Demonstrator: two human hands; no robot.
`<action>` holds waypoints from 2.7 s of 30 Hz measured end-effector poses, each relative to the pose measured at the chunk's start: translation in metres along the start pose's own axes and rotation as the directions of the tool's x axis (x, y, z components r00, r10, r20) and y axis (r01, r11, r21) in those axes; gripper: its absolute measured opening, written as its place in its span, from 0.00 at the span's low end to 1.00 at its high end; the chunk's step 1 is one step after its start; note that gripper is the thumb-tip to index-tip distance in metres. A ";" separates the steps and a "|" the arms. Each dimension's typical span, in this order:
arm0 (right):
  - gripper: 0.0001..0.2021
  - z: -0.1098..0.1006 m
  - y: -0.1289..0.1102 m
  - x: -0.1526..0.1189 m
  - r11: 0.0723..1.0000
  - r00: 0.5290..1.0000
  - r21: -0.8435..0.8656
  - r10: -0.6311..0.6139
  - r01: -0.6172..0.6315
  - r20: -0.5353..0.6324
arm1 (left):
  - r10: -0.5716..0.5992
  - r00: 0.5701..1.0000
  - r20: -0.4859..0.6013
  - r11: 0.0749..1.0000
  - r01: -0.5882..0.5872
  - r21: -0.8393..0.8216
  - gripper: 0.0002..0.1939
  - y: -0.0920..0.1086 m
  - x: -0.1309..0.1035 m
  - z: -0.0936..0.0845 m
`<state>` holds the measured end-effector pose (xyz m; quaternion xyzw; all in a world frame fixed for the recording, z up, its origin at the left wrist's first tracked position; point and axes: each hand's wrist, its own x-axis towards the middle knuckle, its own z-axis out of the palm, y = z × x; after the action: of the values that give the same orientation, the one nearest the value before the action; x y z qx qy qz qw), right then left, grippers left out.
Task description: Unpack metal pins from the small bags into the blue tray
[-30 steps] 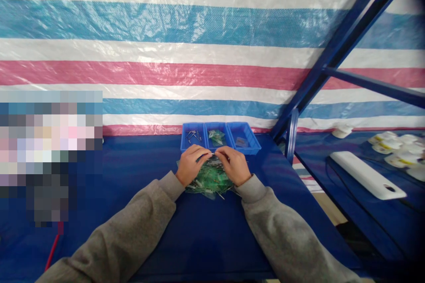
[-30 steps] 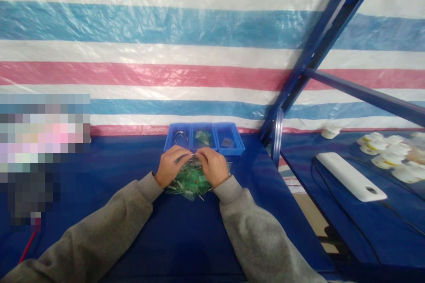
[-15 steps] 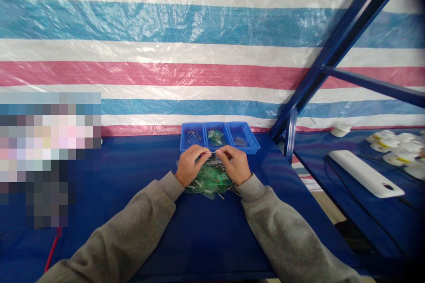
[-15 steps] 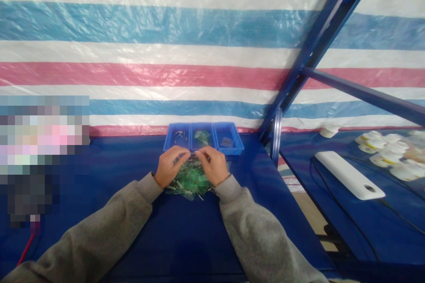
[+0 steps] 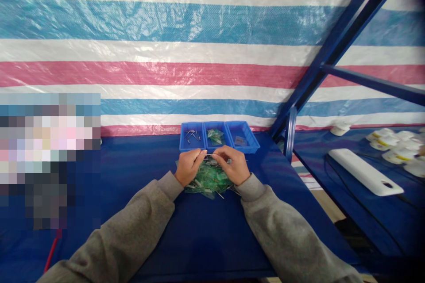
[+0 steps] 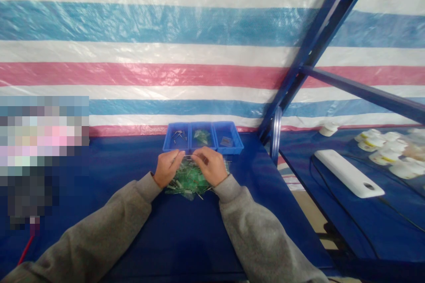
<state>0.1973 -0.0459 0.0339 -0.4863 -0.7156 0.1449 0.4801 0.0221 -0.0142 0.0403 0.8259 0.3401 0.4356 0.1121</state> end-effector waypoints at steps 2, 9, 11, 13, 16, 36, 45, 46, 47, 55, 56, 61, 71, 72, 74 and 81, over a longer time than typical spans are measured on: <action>0.13 0.000 0.000 0.000 1.000 1.000 -0.013 -0.006 0.006 0.003 | 0.002 1.000 0.000 1.000 -0.002 -0.002 0.22 0.000 0.000 -0.001; 0.15 0.001 0.002 0.000 0.998 1.000 -0.065 -0.020 0.020 0.005 | 0.059 0.998 -0.011 0.997 -0.060 -0.051 0.11 -0.002 0.001 -0.001; 0.16 0.002 0.004 0.000 0.995 1.000 -0.094 -0.022 0.023 0.006 | 0.071 0.997 -0.036 0.995 -0.074 -0.073 0.10 -0.002 0.002 -0.001; 0.19 0.003 0.006 0.000 0.991 1.000 -0.133 -0.025 0.024 -0.004 | 0.075 0.995 -0.060 0.993 -0.081 -0.091 0.10 -0.001 0.003 -0.002; 0.21 0.003 0.007 0.000 0.985 0.999 -0.171 -0.023 0.017 -0.030 | 0.085 0.994 -0.068 0.990 -0.092 -0.110 0.09 0.001 0.004 -0.003; 0.17 0.000 0.006 0.001 0.979 0.992 -0.197 -0.080 0.060 -0.098 | 0.092 0.990 -0.103 0.992 -0.100 -0.076 0.10 -0.005 0.002 0.002; 0.16 -0.002 0.003 -0.001 0.978 0.986 -0.195 -0.094 0.066 -0.135 | 0.067 0.992 -0.105 0.980 -0.085 -0.179 0.10 -0.006 0.007 -0.001; 0.16 -0.003 0.003 -0.001 0.980 0.985 -0.191 -0.092 0.063 -0.144 | 0.054 0.995 -0.082 0.979 -0.069 -0.191 0.11 -0.006 0.007 -0.001; 0.15 -0.003 0.003 0.000 0.981 0.984 -0.185 -0.088 0.059 -0.154 | 0.035 0.998 -0.056 0.978 -0.046 -0.203 0.12 -0.006 0.006 -0.001; 0.11 -0.005 -0.001 -0.001 0.991 0.989 -0.095 -0.104 0.094 -0.107 | -0.194 0.980 0.050 0.936 0.201 -0.290 0.12 -0.001 0.005 0.002; 0.11 -0.004 -0.001 -0.002 0.991 0.990 -0.085 -0.112 0.105 -0.086 | -0.203 0.978 0.054 0.930 0.210 -0.302 0.12 -0.001 0.005 0.002; 0.09 -0.002 0.000 -0.003 0.992 0.993 -0.046 -0.118 0.116 -0.032 | -0.213 0.974 0.079 0.910 0.227 -0.348 0.12 0.001 0.006 0.001; 0.11 -0.003 0.001 -0.001 1.000 0.990 -0.007 -0.021 0.020 -0.136 | -0.351 0.931 0.098 0.718 0.335 -0.611 0.11 -0.001 0.011 0.003; 0.11 -0.003 0.002 -0.001 1.000 0.992 0.002 -0.004 0.005 -0.129 | -0.375 0.919 0.126 0.671 0.362 -0.647 0.11 -0.001 0.011 0.004; 0.12 -0.003 0.004 -0.001 1.000 0.994 0.012 0.018 -0.017 -0.108 | -0.406 0.896 0.178 0.580 0.403 -0.708 0.11 -0.001 0.012 0.007; 0.13 0.000 0.005 -0.002 1.000 0.995 0.006 0.023 -0.023 -0.092 | -0.441 0.871 0.214 0.493 0.435 -0.753 0.13 -0.007 0.011 0.014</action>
<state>0.2004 -0.0452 0.0291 -0.4994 -0.6866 0.1298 0.5122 0.0341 -0.0006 0.0357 0.5770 0.3142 0.4988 0.5653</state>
